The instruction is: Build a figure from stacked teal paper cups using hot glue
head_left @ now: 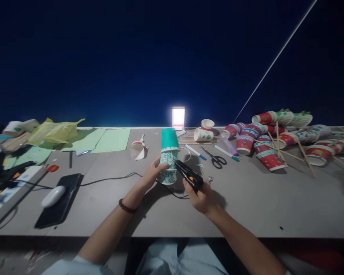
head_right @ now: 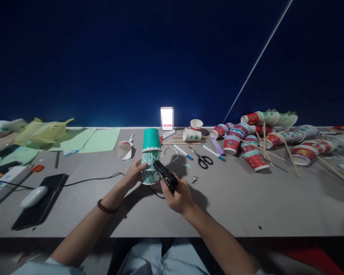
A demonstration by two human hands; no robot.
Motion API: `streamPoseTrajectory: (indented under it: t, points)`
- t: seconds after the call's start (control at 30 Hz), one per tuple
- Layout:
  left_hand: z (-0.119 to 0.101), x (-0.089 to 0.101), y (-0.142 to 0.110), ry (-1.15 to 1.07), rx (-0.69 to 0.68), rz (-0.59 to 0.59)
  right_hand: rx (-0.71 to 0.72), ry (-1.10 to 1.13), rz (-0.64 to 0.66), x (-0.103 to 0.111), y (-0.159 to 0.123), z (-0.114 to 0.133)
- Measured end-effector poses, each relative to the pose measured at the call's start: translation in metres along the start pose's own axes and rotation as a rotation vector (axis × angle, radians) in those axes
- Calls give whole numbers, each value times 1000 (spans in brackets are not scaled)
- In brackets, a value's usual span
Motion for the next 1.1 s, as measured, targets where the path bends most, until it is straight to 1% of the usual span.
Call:
streamPoseTrajectory:
  t: [0.27,0.4,0.5,0.6,0.67,0.73,0.77,0.83,0.9,1.0,1.1]
  points:
    - [0,1,0,5,3,-38,-27,-41,41,-1,0,-1]
    - [-3,4,1,75,-27,-51,-119,6,63,-3,-1,-8]
    - [-12,9,2,224,-106,-64,-203,68,107,-6,-2,-13]
    - [-25,14,3,384,-234,-74,-268,129,142,-9,-2,-18]
    - [-32,18,4,435,-321,-95,-313,172,163,-11,-3,-22]
    - [-36,25,6,395,-364,-136,-368,208,172,-13,-5,-27]
    - [-36,28,7,333,-357,-163,-395,226,170,-13,-5,-29]
    - [-33,35,9,153,-299,-218,-445,267,151,-14,-7,-34]
    - [-29,38,10,-16,-226,-257,-513,328,116,-15,-8,-39]
    - [-27,34,9,-146,-154,-247,-662,440,36,-17,-11,-50]
    - [-26,30,8,-188,-108,-226,-790,475,6,-22,-12,-64]
Point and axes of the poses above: each hand's wrist, its own y-axis towards the middle knuckle, its own x-axis out of the back of the hand, z = x × y, the point moved 7 cm from there along y, towards the middle knuckle, and after that the axes turned 7 degrees about -z, right-handed, at the moved point
